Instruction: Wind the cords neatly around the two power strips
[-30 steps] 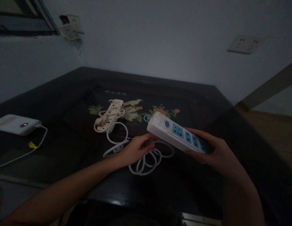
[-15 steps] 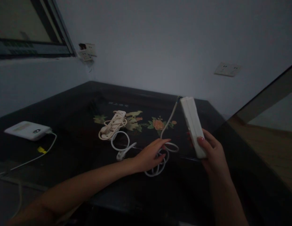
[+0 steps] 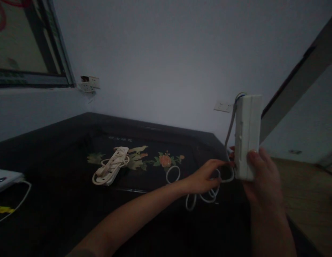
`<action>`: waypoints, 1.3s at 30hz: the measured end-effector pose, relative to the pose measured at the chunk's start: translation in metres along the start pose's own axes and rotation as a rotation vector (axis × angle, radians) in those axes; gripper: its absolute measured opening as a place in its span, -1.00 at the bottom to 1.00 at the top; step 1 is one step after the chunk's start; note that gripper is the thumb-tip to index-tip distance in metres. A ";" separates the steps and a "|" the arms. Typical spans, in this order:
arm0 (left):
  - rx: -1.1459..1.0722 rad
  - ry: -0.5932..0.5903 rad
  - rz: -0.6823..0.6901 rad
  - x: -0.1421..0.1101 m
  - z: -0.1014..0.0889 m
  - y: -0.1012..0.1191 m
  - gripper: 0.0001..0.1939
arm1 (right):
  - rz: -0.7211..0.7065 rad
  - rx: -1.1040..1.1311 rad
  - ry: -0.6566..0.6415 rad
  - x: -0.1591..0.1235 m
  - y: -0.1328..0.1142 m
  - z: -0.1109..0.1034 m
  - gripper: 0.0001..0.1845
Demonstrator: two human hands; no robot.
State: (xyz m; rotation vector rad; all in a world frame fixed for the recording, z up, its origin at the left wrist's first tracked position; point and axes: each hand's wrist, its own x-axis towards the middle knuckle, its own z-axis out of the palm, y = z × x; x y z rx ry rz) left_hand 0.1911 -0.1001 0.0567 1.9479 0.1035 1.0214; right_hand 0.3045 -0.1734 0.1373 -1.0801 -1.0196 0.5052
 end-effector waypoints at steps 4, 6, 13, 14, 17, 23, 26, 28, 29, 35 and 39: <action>-0.223 0.227 -0.127 -0.015 -0.043 0.049 -0.66 | -0.038 -0.099 -0.083 0.004 -0.005 0.025 -0.57; -0.319 0.298 -0.119 -0.023 -0.062 0.066 -0.57 | -0.109 -0.157 -0.219 -0.003 -0.002 0.055 -0.49; -0.349 0.691 -0.266 -0.054 -0.114 0.086 -0.48 | -0.340 -0.128 -0.427 -0.034 0.014 0.148 -0.27; -0.365 0.701 -0.277 -0.058 -0.122 0.089 -0.49 | -0.336 -0.139 -0.497 -0.031 0.016 0.149 -0.27; -0.457 0.665 -0.385 -0.067 -0.140 0.100 -0.48 | -0.205 -0.034 -0.502 -0.007 0.026 0.138 -0.57; -0.789 0.292 -0.438 -0.078 -0.147 0.110 -0.54 | -0.092 0.044 -0.435 0.022 0.063 0.143 -0.28; -0.807 0.226 -0.422 -0.083 -0.145 0.111 -0.57 | -0.116 -0.096 -0.461 0.023 0.074 0.149 -0.43; -0.759 0.290 -0.437 -0.086 -0.145 0.115 -0.56 | -0.089 -0.200 -0.484 0.027 0.078 0.144 -0.69; -0.733 0.331 -0.450 -0.087 -0.146 0.118 -0.54 | -0.069 -0.241 -0.511 0.031 0.080 0.140 -0.75; -0.627 0.635 -0.381 -0.087 -0.152 0.135 -0.64 | 0.114 -0.234 -0.843 0.054 0.083 0.106 -0.65; -0.622 0.869 -0.270 -0.077 -0.159 0.132 -0.69 | 0.170 -0.122 -0.860 0.058 0.072 0.088 -0.58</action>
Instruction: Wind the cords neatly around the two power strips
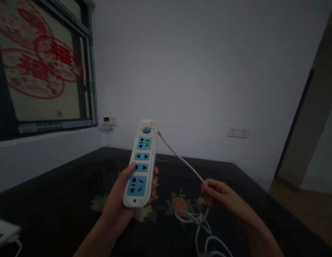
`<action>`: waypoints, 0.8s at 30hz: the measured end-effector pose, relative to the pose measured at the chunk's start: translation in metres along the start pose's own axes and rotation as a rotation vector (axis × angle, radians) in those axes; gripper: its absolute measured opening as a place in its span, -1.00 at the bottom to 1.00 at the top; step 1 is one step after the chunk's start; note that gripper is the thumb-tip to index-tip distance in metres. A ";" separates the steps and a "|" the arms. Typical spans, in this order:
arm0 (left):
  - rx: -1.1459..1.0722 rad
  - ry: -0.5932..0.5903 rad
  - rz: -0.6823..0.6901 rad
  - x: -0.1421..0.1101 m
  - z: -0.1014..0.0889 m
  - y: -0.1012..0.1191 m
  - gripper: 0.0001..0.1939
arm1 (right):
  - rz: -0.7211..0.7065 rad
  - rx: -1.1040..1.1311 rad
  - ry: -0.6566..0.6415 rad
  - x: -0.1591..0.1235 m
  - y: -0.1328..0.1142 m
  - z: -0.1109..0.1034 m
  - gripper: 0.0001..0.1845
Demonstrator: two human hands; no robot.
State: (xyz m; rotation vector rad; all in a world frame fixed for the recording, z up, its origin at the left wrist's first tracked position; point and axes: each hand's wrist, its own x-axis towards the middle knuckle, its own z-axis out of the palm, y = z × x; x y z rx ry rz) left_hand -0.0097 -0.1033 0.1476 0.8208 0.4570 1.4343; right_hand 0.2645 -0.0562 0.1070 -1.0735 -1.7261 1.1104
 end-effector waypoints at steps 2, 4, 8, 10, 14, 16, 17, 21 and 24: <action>-0.003 0.085 0.097 0.007 0.000 0.001 -0.72 | 0.022 -0.005 0.005 -0.003 -0.002 -0.006 -0.58; 0.005 0.160 0.230 0.013 -0.002 0.003 -0.73 | 0.062 -0.022 0.020 -0.003 -0.002 -0.011 -0.56; -0.037 0.264 0.442 0.017 -0.005 0.012 -0.71 | 0.073 -0.068 0.108 0.000 -0.001 -0.014 -0.55; -0.094 0.292 0.509 0.017 -0.007 0.017 -0.67 | 0.068 -0.104 0.109 0.001 -0.003 -0.011 -0.60; -0.142 0.333 0.620 0.018 -0.012 0.025 -0.57 | 0.056 -0.216 0.039 0.003 -0.008 -0.002 -0.68; -0.116 0.348 0.625 0.019 -0.015 0.028 -0.54 | 0.050 -0.266 -0.014 0.005 -0.007 0.001 -0.72; -0.104 0.361 0.646 0.019 -0.017 0.029 -0.52 | 0.047 -0.286 -0.046 0.006 -0.005 0.001 -0.74; 0.014 0.305 0.731 0.015 -0.023 0.032 -0.43 | -0.042 -0.397 -0.121 0.007 0.002 -0.002 -0.83; 0.119 0.251 0.783 0.013 -0.028 0.035 -0.41 | -0.137 -0.439 -0.100 0.007 0.007 -0.006 -0.84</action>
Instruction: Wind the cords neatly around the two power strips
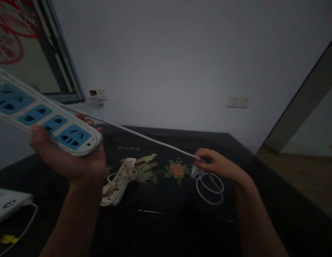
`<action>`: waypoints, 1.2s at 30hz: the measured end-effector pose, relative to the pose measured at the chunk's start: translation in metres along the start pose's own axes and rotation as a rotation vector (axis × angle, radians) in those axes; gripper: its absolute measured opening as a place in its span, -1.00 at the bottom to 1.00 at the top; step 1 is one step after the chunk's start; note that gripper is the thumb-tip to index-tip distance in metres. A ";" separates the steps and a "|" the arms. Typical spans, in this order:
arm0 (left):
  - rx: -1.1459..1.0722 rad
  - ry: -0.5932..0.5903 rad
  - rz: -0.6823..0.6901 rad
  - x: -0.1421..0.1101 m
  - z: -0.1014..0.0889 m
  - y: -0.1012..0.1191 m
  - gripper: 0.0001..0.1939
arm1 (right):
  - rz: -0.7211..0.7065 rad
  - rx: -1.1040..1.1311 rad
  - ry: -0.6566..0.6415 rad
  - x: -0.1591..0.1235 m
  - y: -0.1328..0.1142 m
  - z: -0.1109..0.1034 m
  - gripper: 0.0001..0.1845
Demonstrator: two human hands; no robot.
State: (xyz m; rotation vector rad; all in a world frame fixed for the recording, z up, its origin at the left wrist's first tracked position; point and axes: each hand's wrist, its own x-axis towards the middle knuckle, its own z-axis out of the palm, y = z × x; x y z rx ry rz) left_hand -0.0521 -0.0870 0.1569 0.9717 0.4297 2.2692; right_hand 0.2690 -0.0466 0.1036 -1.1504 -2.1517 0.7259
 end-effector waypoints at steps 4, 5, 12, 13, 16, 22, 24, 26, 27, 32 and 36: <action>0.070 0.032 -0.076 0.005 0.001 -0.005 -0.59 | -0.022 0.047 0.006 -0.002 -0.001 -0.002 -0.78; 0.096 0.032 -0.134 0.005 0.002 -0.009 -0.66 | -0.022 0.060 0.004 -0.003 -0.003 -0.002 -0.77; 0.469 -0.252 -0.221 0.001 -0.001 -0.048 -0.64 | -0.024 0.182 0.096 -0.010 -0.025 -0.003 -0.78; 0.554 -0.304 -0.220 0.000 -0.003 -0.052 -0.61 | -0.018 0.188 0.143 -0.010 -0.029 -0.002 -0.76; 0.795 -0.510 -0.239 -0.006 -0.006 -0.058 -0.58 | -0.013 0.184 0.297 -0.012 -0.042 0.000 -0.78; 0.874 -0.922 -0.392 -0.029 0.002 -0.067 -0.66 | -0.097 0.237 0.406 -0.016 -0.055 0.007 -0.88; 0.808 -1.042 -0.480 -0.037 0.006 -0.069 -0.67 | -0.111 0.228 0.447 -0.015 -0.054 0.008 -0.89; 0.728 -1.128 -0.577 -0.042 0.008 -0.069 -0.69 | -0.098 0.176 0.503 -0.012 -0.051 0.009 -0.90; 0.695 -1.151 -0.620 -0.044 0.009 -0.069 -0.70 | -0.086 0.136 0.523 -0.010 -0.050 0.009 -0.90; 0.721 -1.162 -0.615 -0.047 0.009 -0.073 -0.65 | -0.097 -0.014 0.575 -0.004 -0.047 0.017 -0.89; 0.827 -1.139 -0.516 -0.050 0.007 -0.082 -0.60 | -0.133 -0.061 0.569 0.001 -0.050 0.031 -0.88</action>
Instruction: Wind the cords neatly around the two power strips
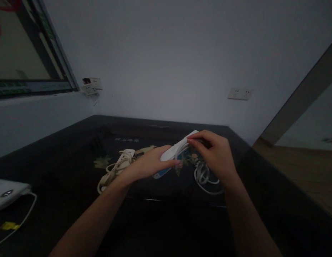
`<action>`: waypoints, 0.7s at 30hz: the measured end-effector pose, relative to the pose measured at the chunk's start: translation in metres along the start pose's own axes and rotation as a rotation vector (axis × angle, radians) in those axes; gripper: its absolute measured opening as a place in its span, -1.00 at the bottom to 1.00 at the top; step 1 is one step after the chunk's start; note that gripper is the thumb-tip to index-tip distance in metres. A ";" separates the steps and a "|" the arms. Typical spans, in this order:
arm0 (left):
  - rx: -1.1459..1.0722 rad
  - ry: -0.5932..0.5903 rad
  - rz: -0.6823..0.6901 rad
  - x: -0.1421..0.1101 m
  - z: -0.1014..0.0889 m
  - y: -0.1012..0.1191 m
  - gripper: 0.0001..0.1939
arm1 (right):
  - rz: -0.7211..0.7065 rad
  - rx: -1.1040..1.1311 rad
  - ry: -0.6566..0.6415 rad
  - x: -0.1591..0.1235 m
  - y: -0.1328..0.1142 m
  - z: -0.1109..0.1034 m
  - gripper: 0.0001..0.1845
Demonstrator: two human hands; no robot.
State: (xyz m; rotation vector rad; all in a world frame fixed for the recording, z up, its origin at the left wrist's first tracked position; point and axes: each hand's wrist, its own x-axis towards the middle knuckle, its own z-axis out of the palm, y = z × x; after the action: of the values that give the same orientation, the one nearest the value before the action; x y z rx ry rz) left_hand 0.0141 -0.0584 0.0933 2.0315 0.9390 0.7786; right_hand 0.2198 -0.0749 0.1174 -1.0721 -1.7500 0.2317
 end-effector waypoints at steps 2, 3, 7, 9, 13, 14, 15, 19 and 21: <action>0.019 0.023 -0.001 0.001 0.002 -0.002 -0.61 | -0.005 -0.015 -0.001 -0.001 -0.002 0.006 -0.87; 0.022 0.028 0.002 0.002 0.003 -0.002 -0.62 | -0.004 -0.013 0.007 -0.001 -0.003 0.009 -0.87; 0.061 0.073 0.014 0.003 0.001 0.000 -0.64 | 0.050 0.066 0.050 -0.001 -0.004 0.011 -0.90; 0.112 0.141 0.021 0.003 -0.003 0.001 -0.65 | 0.111 0.123 0.058 0.000 -0.003 0.009 -0.84; 0.134 0.331 0.026 0.000 -0.018 0.005 -0.65 | 0.186 0.292 -0.054 0.004 0.006 0.001 -0.72; 0.111 0.374 0.022 -0.001 -0.022 0.006 -0.64 | 0.186 0.303 -0.083 0.005 0.010 -0.003 -0.74; 0.078 0.412 0.016 -0.003 -0.026 0.007 -0.64 | 0.187 0.289 -0.107 0.006 0.015 -0.006 -0.76; -0.097 0.480 -0.010 -0.007 -0.038 0.006 -0.62 | 0.235 0.080 -0.272 0.007 0.039 -0.021 -0.75; -0.177 0.497 -0.007 -0.008 -0.040 0.003 -0.62 | 0.279 0.031 -0.441 0.006 0.048 -0.022 -0.73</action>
State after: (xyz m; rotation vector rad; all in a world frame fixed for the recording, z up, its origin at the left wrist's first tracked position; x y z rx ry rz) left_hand -0.0197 -0.0507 0.1153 1.7083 1.0991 1.3504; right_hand 0.2645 -0.0497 0.1026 -1.3134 -1.9658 0.7114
